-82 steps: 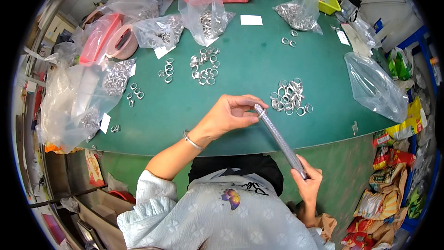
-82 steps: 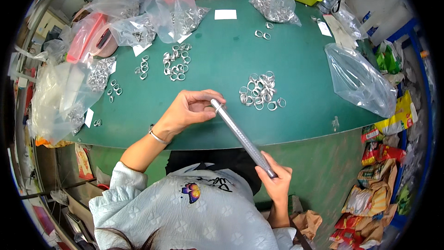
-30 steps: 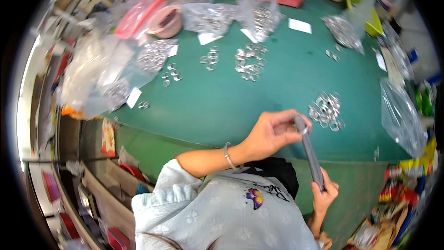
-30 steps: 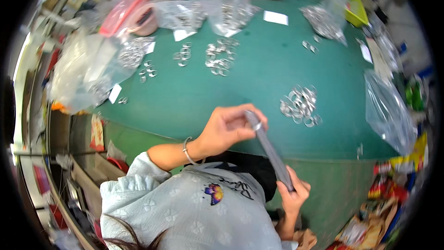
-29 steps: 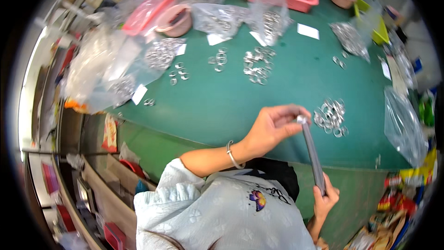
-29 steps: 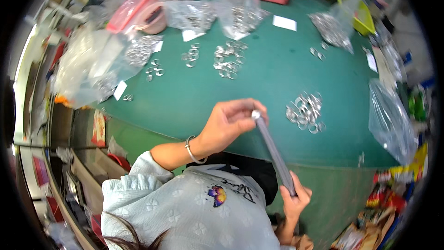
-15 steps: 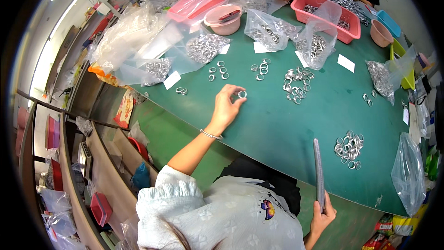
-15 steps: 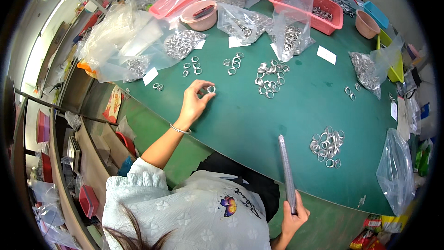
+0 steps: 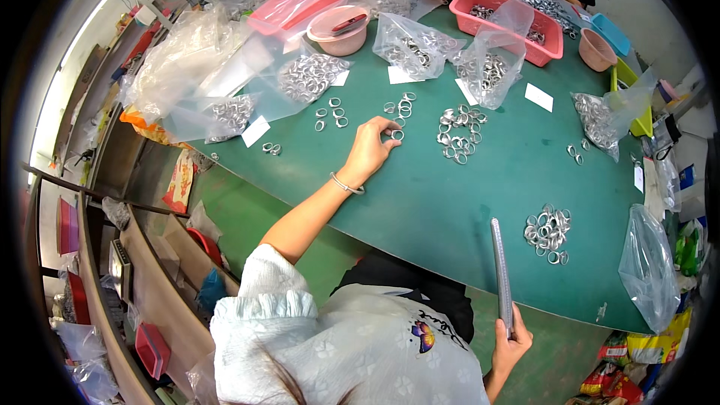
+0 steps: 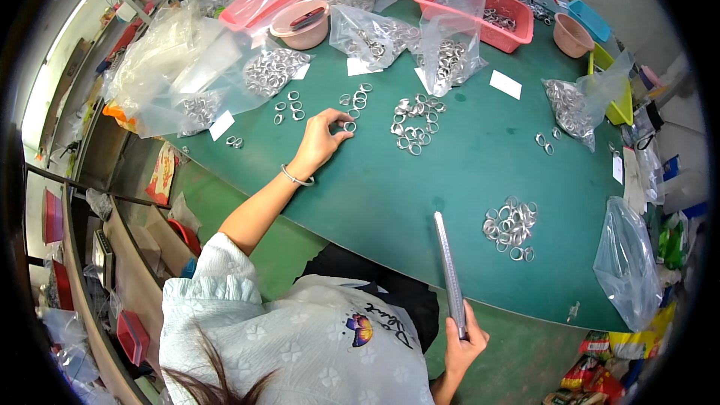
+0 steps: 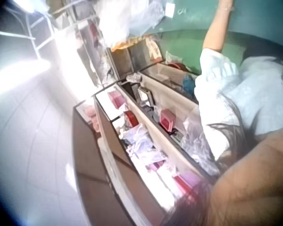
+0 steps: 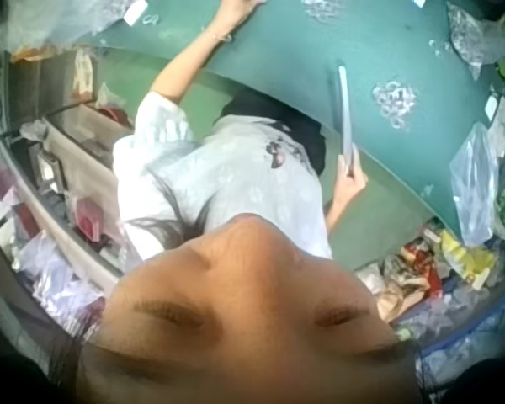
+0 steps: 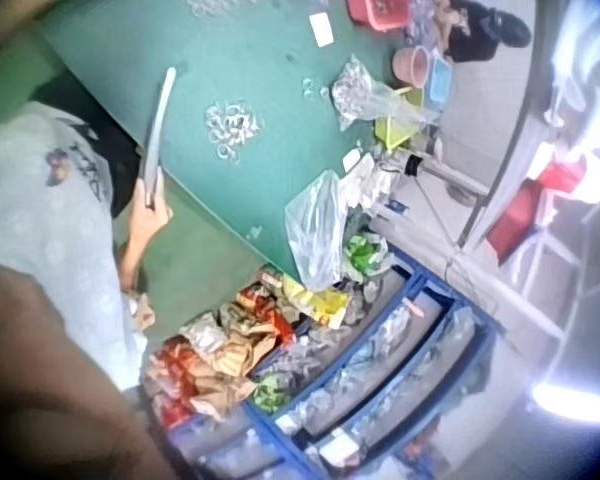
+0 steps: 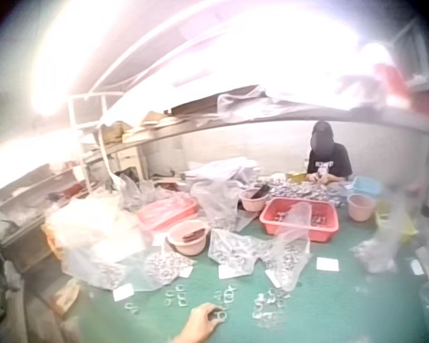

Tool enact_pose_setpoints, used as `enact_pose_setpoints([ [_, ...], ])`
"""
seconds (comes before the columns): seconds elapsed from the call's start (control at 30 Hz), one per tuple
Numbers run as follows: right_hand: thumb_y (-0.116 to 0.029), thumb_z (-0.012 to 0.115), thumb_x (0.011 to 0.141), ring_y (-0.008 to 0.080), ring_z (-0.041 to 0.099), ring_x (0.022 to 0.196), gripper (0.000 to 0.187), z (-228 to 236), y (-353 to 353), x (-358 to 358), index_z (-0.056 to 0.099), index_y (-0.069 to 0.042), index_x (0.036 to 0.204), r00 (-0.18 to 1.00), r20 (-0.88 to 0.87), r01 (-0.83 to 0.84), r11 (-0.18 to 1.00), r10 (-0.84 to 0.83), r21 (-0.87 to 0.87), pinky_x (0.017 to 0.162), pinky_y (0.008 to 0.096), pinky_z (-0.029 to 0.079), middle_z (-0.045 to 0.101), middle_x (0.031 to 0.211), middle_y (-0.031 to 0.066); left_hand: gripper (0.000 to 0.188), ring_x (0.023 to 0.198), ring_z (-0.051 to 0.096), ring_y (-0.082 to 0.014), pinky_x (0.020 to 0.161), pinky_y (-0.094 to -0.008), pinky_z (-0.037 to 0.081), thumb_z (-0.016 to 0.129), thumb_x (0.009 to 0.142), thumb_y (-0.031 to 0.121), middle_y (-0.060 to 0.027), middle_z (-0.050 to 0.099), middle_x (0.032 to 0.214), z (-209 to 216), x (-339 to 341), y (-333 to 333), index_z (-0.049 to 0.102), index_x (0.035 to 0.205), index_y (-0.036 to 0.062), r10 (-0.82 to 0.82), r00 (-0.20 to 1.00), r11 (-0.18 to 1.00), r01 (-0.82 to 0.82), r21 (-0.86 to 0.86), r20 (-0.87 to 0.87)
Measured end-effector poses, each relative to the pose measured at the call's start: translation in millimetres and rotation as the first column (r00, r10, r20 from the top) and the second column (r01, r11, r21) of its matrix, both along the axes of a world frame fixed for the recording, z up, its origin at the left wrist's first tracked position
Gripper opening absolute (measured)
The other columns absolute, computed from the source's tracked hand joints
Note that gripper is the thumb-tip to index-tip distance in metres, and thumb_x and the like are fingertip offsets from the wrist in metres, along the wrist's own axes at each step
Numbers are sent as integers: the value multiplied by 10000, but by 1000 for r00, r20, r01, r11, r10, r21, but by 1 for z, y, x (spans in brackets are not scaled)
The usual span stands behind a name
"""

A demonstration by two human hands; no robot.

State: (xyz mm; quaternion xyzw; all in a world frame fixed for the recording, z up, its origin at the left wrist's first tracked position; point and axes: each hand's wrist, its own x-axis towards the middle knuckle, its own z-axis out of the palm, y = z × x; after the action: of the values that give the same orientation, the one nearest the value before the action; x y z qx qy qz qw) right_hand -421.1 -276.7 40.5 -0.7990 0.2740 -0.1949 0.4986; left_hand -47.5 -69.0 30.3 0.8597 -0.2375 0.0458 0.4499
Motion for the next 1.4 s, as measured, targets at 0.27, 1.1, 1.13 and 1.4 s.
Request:
enact_pose_setpoints([
  [0.27,-40,657,671,42,412,531,382,-1,1,-1,600,62,1035,999,-23,40,999,-39,35,487,192,344,537,621,38,327,853,568,-118,772,-233,464,650,782,48,-72,602,974,32,-35,-4,554,1080,-46,-580,544,701,-46,-712,-606],
  [1.1,-8,740,594,141,562,498,410,58,2,16,631,37,987,975,115,-183,979,192,-86,489,241,421,621,659,129,270,854,579,-149,755,-256,474,694,666,-74,-82,599,926,85,-146,-71,631,928,-52,-813,226,572,488,-660,-538],
  [1.13,-9,741,592,143,563,499,412,58,2,16,631,36,987,974,115,-189,979,197,-80,490,241,422,621,658,128,273,860,578,-151,761,-258,475,693,669,-73,-83,598,929,85,-146,-71,629,934,-55,-812,227,571,503,-649,-538],
  [1.4,-16,749,584,156,581,529,418,45,-2,17,629,45,980,958,170,-220,973,230,-76,510,249,435,623,672,124,281,903,573,-157,825,-280,474,678,687,-74,-88,580,957,95,-147,-69,618,961,-57,-820,224,553,545,-630,-526],
])
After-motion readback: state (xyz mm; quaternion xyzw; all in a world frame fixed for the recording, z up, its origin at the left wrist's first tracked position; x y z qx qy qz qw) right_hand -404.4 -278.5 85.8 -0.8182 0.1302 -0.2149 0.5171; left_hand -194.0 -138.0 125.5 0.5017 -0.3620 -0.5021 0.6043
